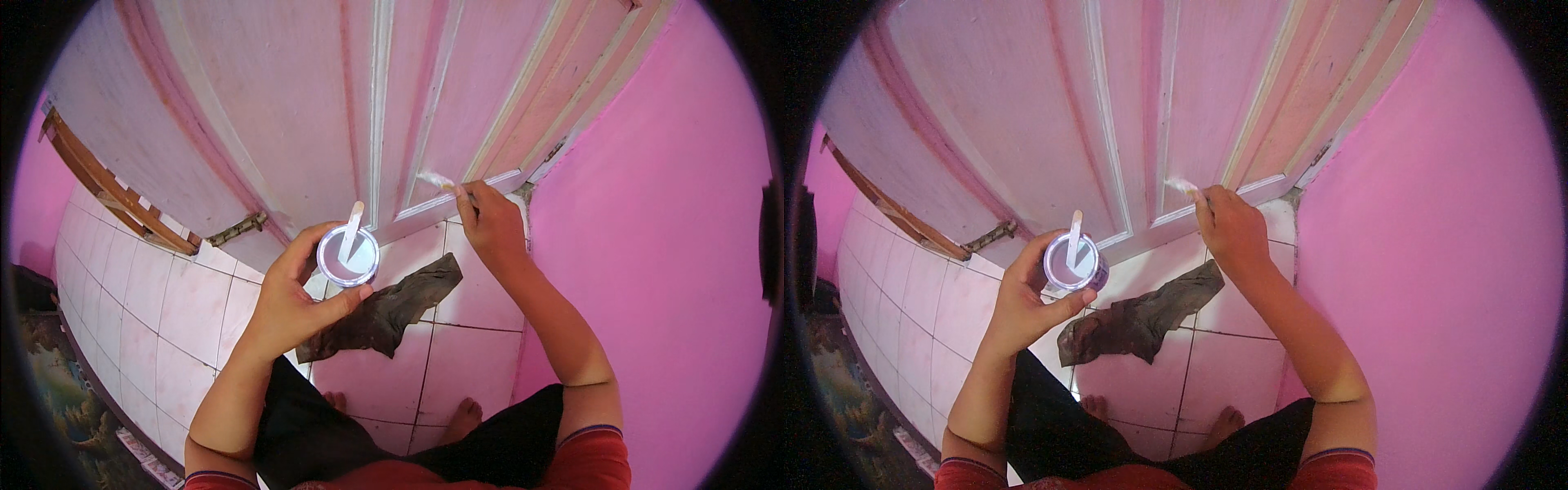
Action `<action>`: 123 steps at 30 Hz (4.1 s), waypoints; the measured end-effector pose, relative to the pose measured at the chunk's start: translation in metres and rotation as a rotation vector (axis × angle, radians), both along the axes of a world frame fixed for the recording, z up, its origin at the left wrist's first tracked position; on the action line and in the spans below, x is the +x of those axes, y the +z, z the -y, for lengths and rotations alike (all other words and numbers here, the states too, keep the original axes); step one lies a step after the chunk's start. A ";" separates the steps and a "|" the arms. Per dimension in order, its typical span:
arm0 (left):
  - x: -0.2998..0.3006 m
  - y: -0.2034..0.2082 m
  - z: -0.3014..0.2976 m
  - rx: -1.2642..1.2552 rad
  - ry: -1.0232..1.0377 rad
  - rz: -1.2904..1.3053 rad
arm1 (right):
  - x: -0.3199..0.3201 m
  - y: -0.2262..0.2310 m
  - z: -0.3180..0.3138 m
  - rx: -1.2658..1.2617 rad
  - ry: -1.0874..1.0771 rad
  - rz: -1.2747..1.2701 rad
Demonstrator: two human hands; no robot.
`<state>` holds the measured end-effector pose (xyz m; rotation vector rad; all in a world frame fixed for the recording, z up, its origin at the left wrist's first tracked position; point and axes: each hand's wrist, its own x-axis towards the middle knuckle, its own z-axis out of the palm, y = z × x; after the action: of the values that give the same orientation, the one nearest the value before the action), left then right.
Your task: The person paints the bottom edge and decorative recessed panels of a wooden door using a small paintbrush dipped into a container of white paint.
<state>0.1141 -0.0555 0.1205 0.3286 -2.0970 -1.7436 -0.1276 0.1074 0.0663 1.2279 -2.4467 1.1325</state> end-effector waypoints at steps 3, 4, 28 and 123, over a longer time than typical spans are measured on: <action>0.000 0.002 0.000 0.004 -0.002 0.015 | -0.005 -0.034 -0.002 0.111 0.045 -0.068; -0.001 0.003 0.000 0.013 0.001 0.030 | -0.008 -0.052 0.002 0.204 0.024 -0.128; -0.001 -0.002 0.002 -0.011 0.009 -0.006 | -0.008 -0.027 -0.001 0.075 -0.002 -0.100; -0.022 0.009 -0.006 0.041 -0.094 0.006 | -0.006 0.143 0.000 -0.288 -0.119 -0.308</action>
<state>0.0917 -0.0497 0.1292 0.2507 -2.1142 -1.8429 -0.1335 0.1071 0.2097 1.0644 -2.0214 1.1198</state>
